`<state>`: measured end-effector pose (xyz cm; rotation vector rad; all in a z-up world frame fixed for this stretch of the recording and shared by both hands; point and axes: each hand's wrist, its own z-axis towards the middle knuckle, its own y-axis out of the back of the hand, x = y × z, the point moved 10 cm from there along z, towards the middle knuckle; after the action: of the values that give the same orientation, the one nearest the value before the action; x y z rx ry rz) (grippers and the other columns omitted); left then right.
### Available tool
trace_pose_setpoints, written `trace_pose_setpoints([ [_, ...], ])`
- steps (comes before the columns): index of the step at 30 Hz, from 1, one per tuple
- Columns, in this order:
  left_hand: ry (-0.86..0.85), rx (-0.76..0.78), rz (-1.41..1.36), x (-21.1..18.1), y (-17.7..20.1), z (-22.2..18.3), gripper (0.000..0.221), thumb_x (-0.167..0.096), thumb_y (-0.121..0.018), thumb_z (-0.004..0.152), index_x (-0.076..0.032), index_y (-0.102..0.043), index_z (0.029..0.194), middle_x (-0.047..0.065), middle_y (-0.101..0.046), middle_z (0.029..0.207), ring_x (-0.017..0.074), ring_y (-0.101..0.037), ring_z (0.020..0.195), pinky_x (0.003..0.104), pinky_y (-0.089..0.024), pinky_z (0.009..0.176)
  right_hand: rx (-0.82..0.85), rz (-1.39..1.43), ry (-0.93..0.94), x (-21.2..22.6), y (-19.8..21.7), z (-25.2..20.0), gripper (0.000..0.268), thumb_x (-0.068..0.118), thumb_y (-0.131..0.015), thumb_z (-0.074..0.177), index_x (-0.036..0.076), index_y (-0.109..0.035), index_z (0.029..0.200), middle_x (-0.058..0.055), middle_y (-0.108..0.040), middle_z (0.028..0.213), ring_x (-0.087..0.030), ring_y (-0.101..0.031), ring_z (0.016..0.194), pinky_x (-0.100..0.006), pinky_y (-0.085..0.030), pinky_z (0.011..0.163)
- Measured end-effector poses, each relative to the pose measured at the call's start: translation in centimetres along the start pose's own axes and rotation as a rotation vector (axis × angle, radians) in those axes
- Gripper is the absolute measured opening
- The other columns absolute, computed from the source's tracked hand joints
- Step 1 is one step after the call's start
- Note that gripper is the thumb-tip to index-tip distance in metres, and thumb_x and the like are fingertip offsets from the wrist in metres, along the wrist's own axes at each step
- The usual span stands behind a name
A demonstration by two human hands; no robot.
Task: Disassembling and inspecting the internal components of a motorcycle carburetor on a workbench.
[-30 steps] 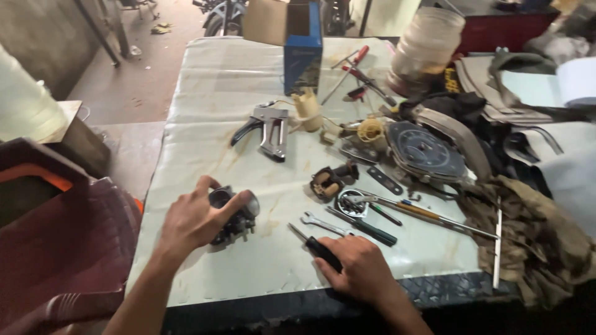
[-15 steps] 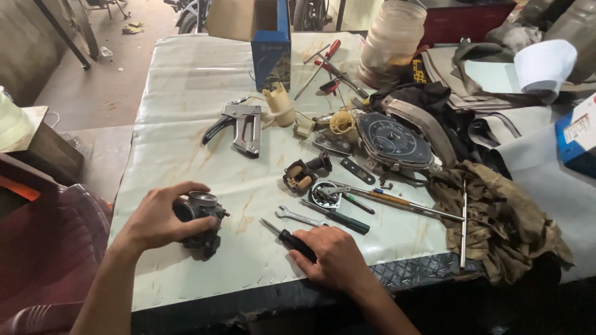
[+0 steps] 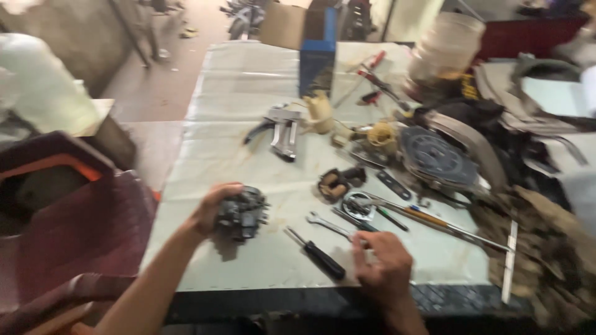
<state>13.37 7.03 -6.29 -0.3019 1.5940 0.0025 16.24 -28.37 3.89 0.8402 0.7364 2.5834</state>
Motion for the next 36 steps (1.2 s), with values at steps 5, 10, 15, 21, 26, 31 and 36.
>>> trace_pose_setpoints([
  [5,0.048,0.066,-0.023,-1.2,-2.6,-0.4,0.038,-0.036,-0.058,0.086,0.0,-0.067,0.095,0.008,-0.067,0.083,0.0163,-0.062,0.076,0.032,-0.052,0.07,-0.079,-0.154,-0.113,-4.5,2.6,-0.7,0.016,0.019,-0.072,0.088,0.007,-0.072,0.098,-0.008,-0.071,0.089,-0.026,-0.067,0.083,-0.038,-0.054,0.076],
  [10,0.019,0.078,0.173,-2.3,-3.3,-1.1,0.049,-0.041,-0.058,0.085,0.003,-0.068,0.103,0.01,-0.068,0.087,0.0162,-0.062,0.083,0.03,-0.049,0.077,0.125,-0.459,-0.463,-12.3,3.5,-1.7,0.027,0.03,-0.072,0.093,0.015,-0.077,0.116,-0.005,-0.073,0.101,-0.023,-0.071,0.08,-0.038,-0.056,0.076],
  [15,0.066,0.073,0.224,-2.6,-3.7,-1.3,0.053,-0.044,-0.06,0.08,0.001,-0.066,0.108,0.01,-0.069,0.091,0.0165,-0.063,0.088,0.029,-0.049,0.079,0.227,-0.582,-0.428,-12.4,2.1,-0.9,0.03,0.039,-0.078,0.087,0.022,-0.08,0.112,-0.003,-0.073,0.097,-0.025,-0.072,0.083,-0.038,-0.056,0.075],
  [21,0.059,0.127,0.237,-2.5,-4.0,-1.2,0.054,-0.045,-0.061,0.079,0.0,-0.065,0.11,0.011,-0.069,0.093,0.0188,-0.063,0.089,0.031,-0.049,0.08,0.168,-0.535,-0.471,-15.1,2.3,-3.3,0.021,0.035,-0.075,0.095,0.017,-0.079,0.107,-0.003,-0.073,0.096,-0.022,-0.072,0.081,-0.035,-0.056,0.075],
  [26,-0.183,0.066,0.661,-5.6,-2.6,-1.3,0.048,-0.044,-0.05,0.092,0.0,-0.07,0.098,0.012,-0.071,0.086,0.0214,-0.067,0.082,0.034,-0.052,0.079,-0.069,-0.347,-0.383,-14.0,4.2,-3.5,0.023,0.029,-0.073,0.106,0.006,-0.076,0.104,-0.009,-0.072,0.094,-0.019,-0.069,0.076,-0.031,-0.055,0.072],
  [31,-0.09,-0.123,0.724,-5.2,-1.0,-1.4,0.051,-0.047,-0.053,0.092,-0.001,-0.076,0.099,0.019,-0.077,0.091,0.0263,-0.073,0.082,0.036,-0.054,0.08,-0.084,-0.07,-0.54,-13.1,4.6,-3.3,0.022,0.019,-0.07,0.103,0.0,-0.075,0.112,-0.012,-0.075,0.09,-0.016,-0.072,0.079,-0.029,-0.056,0.071],
  [36,-0.253,-0.423,0.963,-8.4,0.8,-2.8,0.032,-0.037,-0.073,0.082,-0.006,-0.079,0.089,0.012,-0.075,0.068,0.0209,-0.073,0.059,0.034,-0.057,0.059,-0.084,0.128,-0.541,-12.3,4.5,-3.3,0.019,0.01,-0.07,0.097,-0.001,-0.073,0.112,-0.009,-0.076,0.093,-0.014,-0.072,0.081,-0.026,-0.057,0.073],
])
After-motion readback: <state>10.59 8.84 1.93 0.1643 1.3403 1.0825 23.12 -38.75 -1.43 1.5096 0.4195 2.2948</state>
